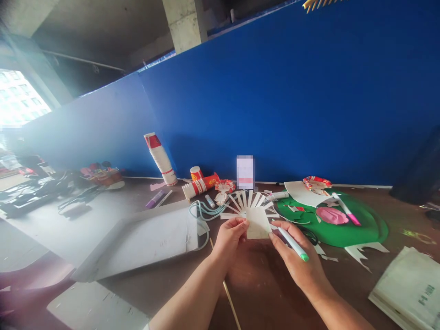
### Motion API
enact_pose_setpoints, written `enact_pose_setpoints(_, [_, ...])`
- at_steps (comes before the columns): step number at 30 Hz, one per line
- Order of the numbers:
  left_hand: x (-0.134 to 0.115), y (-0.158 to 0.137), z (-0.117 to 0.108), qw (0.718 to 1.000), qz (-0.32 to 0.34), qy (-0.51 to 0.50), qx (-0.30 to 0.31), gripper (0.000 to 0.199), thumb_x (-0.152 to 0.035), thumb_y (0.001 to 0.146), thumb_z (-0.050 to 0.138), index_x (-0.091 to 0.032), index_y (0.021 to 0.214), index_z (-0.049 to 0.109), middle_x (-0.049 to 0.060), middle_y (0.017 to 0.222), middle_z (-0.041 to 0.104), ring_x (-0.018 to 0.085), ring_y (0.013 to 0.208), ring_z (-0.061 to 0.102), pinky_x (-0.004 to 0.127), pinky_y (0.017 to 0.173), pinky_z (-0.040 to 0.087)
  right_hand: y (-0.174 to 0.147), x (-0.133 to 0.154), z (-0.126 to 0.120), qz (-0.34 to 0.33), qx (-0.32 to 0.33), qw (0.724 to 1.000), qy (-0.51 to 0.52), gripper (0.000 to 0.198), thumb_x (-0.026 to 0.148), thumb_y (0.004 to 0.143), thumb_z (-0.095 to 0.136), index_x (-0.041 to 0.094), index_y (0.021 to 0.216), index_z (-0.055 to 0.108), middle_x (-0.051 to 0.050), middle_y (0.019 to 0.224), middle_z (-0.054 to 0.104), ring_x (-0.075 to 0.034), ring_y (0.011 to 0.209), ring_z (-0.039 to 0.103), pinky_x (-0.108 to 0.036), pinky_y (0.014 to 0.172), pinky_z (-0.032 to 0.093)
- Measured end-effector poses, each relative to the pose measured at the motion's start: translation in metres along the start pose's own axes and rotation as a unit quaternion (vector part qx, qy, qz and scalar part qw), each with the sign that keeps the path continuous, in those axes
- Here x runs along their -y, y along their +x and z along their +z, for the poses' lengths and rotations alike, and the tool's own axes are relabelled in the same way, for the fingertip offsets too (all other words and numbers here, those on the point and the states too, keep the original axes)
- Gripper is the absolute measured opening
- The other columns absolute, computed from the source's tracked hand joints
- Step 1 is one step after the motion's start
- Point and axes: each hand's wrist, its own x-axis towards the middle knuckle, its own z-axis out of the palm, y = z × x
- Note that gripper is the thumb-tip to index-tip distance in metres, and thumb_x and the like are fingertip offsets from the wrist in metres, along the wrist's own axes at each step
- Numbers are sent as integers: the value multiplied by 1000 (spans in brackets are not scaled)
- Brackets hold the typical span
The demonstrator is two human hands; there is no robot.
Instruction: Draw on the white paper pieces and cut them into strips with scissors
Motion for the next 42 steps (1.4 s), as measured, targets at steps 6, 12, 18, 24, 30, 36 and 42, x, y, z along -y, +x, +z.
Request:
enact_pose_setpoints(6, [1,3,-1,1000,-2,-6,-23,37,-45,58,86,-17,65,61,-4,50,50,7,46,40,23,49,29,2,-8,1,8,-6,1000,0,39,58,81,67,28,104,76,-5,105,81,-27,89,76,-33,73,62])
enact_pose_setpoints(12, [0,1,-2,999,-3,-1,-36,32,-40,63,84,-16,67,64,-3,52,52,7,47,42,22,51,31,0,-10,-5,-53,-72,996,-27,46,58,95,53,28,124,73,-7,106,79,-26,86,75,-40,81,62])
enact_pose_setpoints(18, [-6,-3,1,999,-21,17,-35,22,-30,67,82,-16,67,64,-4,49,52,7,45,42,22,50,33,-11,3,-5,-215,-91,972,-32,32,43,98,53,31,121,74,-6,122,75,-30,113,71,-47,106,53])
enact_pose_setpoints(24, [-3,0,3,998,-36,34,-34,12,-20,72,75,-16,69,64,-4,49,53,6,43,43,21,47,32,-17,14,-4,-291,-104,950,-53,26,32,98,57,29,118,73,-6,112,77,-27,101,74,-44,97,58])
enact_pose_setpoints(30, [-4,-3,6,996,-56,53,-36,11,-18,74,73,-16,67,64,-4,48,52,6,42,44,20,47,33,-20,9,-2,-236,-83,967,-48,23,42,98,57,31,113,70,-6,106,77,-26,93,75,-40,90,60])
enact_pose_setpoints(36, [-3,-3,4,997,-50,45,-30,11,-18,73,73,-16,67,65,-4,49,53,6,43,44,20,47,34,-22,3,0,-152,-78,985,-27,27,50,92,64,29,107,68,-5,98,77,-23,75,74,-34,74,61])
enact_pose_setpoints(42, [-2,-1,1,998,-45,43,-27,7,-16,77,68,-14,71,65,-4,50,53,6,44,44,20,47,33,-21,14,-1,-125,-69,990,-21,24,49,90,64,27,99,68,-2,81,75,-18,56,68,-29,56,57])
